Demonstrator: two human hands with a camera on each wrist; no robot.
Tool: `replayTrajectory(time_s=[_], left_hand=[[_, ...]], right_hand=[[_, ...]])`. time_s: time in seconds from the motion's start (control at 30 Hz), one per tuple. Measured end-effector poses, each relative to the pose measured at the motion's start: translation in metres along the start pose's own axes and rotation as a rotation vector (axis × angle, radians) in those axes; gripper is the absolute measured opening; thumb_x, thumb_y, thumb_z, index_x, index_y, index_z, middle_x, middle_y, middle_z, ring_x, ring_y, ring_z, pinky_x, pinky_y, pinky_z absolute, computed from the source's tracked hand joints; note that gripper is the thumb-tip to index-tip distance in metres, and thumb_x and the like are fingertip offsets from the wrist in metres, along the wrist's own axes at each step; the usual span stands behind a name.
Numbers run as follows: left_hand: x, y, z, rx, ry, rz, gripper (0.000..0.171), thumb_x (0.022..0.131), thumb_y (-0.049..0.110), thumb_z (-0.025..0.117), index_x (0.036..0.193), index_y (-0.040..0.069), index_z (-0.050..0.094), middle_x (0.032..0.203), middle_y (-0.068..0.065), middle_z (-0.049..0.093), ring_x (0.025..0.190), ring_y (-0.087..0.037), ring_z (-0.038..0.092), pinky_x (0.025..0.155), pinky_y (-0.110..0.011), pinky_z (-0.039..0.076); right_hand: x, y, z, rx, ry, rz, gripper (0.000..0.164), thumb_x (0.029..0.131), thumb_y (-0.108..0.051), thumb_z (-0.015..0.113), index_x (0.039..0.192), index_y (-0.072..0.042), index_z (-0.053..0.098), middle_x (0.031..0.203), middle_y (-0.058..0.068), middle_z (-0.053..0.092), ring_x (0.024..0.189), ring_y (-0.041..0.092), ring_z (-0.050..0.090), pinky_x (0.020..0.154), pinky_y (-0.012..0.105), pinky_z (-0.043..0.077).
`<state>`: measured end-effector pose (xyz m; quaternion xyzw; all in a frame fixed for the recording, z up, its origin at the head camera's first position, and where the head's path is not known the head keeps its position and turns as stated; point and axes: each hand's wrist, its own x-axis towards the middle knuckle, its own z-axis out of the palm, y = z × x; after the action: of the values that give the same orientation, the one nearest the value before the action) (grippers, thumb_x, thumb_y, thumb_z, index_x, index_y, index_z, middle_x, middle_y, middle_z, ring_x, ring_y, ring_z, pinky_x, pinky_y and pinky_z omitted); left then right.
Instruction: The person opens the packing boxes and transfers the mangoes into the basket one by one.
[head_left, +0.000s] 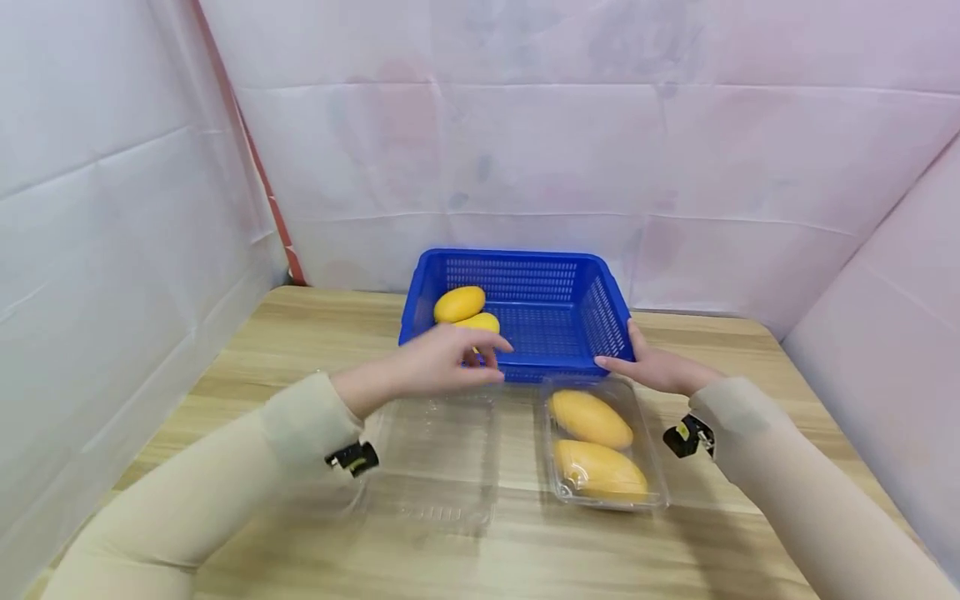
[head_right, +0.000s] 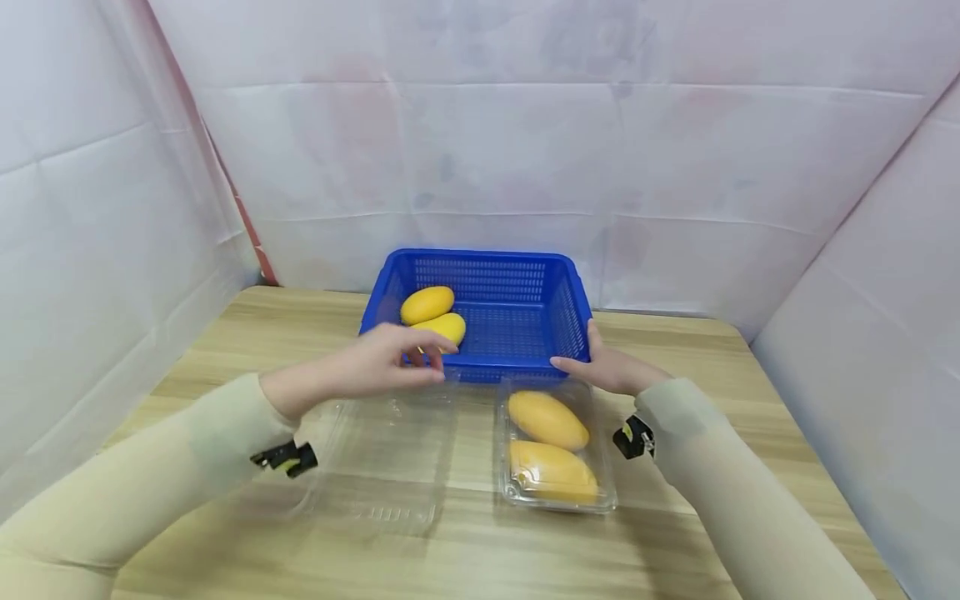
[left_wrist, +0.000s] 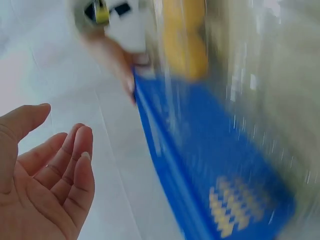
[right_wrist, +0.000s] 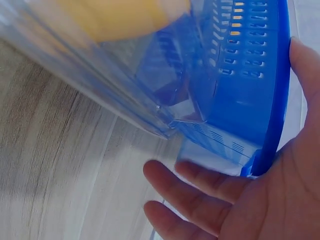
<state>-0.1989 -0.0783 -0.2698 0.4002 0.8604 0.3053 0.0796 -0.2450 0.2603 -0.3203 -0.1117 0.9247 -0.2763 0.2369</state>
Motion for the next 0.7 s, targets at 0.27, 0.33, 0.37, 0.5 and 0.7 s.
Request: replayTrajectory(time_s=[0.27,0.33,0.37,0.5,0.7], left_hand=[[-0.013,0.018,0.047,-0.041,-0.197,0.031,0.032,0.090,0.018,0.061,0.120,0.008,0.060,0.087,0.010,0.062,0.072,0.001,0.056,0.068,-0.014,0.046],[-0.014,0.018,0.054,-0.023,-0.217,0.025,0.031,0.090,0.020,0.061,0.120,0.009,0.061,0.086,0.012,0.062,0.070,0.002,0.055,0.067,-0.013,0.044],[-0.014,0.018,0.056,-0.016,-0.221,0.023,0.031,0.090,0.020,0.061,0.119,0.009,0.061,0.086,0.012,0.062,0.069,0.002,0.055,0.067,-0.013,0.044],[-0.010,0.015,0.065,-0.005,-0.219,0.009,0.031,0.090,0.021,0.061,0.119,0.010,0.062,0.085,0.014,0.061,0.068,0.002,0.055,0.068,-0.013,0.043],[-0.003,0.013,0.078,0.003,-0.233,-0.028,0.029,0.089,0.021,0.062,0.115,0.008,0.063,0.083,0.011,0.062,0.071,0.002,0.055,0.069,-0.013,0.043]], right_hand=[[-0.001,-0.001,0.003,-0.065,0.111,-0.036,0.104,0.090,-0.059,0.045,0.142,0.008,-0.015,0.146,0.038,-0.001,0.130,0.054,0.011,0.101,0.064,0.016],[-0.004,-0.003,0.006,-0.115,0.147,-0.030,0.103,0.089,-0.062,0.044,0.144,0.009,-0.009,0.145,0.038,-0.004,0.130,0.056,0.009,0.100,0.066,0.015],[-0.006,-0.005,0.007,-0.144,0.169,-0.028,0.103,0.088,-0.062,0.044,0.144,0.009,-0.005,0.146,0.037,-0.005,0.130,0.056,0.007,0.100,0.066,0.014],[-0.021,-0.013,0.014,-0.250,0.274,-0.102,0.094,0.089,-0.056,0.050,0.145,0.010,0.013,0.147,0.035,-0.007,0.131,0.055,0.002,0.099,0.068,0.013],[-0.049,-0.029,0.039,-0.338,0.390,-0.380,0.052,0.088,-0.029,0.065,0.125,0.006,0.052,0.132,0.029,0.041,0.117,0.047,0.041,0.094,0.061,0.034]])
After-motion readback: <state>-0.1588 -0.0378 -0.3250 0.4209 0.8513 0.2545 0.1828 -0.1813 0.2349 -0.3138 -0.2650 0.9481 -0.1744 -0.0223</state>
